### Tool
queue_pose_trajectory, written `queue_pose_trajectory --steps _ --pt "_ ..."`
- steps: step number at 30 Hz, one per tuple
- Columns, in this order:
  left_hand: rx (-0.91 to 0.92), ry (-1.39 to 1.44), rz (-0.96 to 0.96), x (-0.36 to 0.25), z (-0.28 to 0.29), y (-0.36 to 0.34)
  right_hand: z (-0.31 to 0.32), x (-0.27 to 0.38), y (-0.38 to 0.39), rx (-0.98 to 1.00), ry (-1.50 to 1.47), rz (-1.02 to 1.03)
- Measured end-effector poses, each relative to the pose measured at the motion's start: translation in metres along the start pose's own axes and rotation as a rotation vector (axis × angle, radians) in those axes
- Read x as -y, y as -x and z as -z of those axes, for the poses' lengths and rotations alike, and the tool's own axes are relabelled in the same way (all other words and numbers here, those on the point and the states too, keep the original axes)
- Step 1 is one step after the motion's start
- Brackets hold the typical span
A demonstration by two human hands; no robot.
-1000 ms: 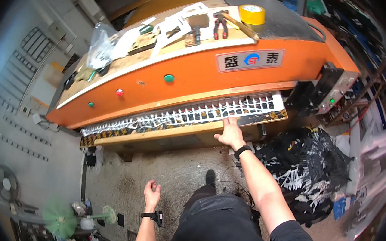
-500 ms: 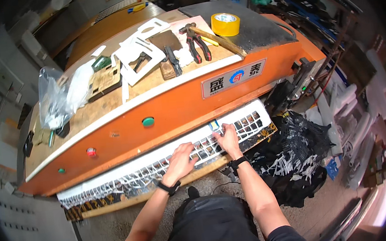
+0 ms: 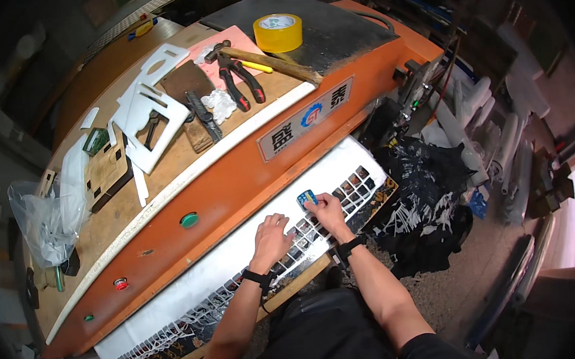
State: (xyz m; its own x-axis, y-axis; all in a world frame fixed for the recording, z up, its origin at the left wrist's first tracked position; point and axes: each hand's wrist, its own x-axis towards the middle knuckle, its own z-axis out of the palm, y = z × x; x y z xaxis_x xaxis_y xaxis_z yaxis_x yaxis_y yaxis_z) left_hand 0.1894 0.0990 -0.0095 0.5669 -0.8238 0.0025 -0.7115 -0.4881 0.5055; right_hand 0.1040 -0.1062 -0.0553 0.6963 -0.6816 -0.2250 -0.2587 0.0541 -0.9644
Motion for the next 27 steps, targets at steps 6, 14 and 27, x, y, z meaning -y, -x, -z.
queue_pose_trajectory --steps 6,14,27 --pt "-0.199 0.158 0.110 -0.009 -0.027 -0.005 -0.015 -0.003 0.030 -0.016 0.243 0.351" --pt "-0.428 0.206 0.104 -0.021 -0.068 -0.008 0.056 -0.010 0.050 0.312 0.328 0.401" --pt "-0.419 0.256 0.079 -0.027 -0.079 -0.001 0.099 -0.059 0.087 0.505 0.454 0.796"
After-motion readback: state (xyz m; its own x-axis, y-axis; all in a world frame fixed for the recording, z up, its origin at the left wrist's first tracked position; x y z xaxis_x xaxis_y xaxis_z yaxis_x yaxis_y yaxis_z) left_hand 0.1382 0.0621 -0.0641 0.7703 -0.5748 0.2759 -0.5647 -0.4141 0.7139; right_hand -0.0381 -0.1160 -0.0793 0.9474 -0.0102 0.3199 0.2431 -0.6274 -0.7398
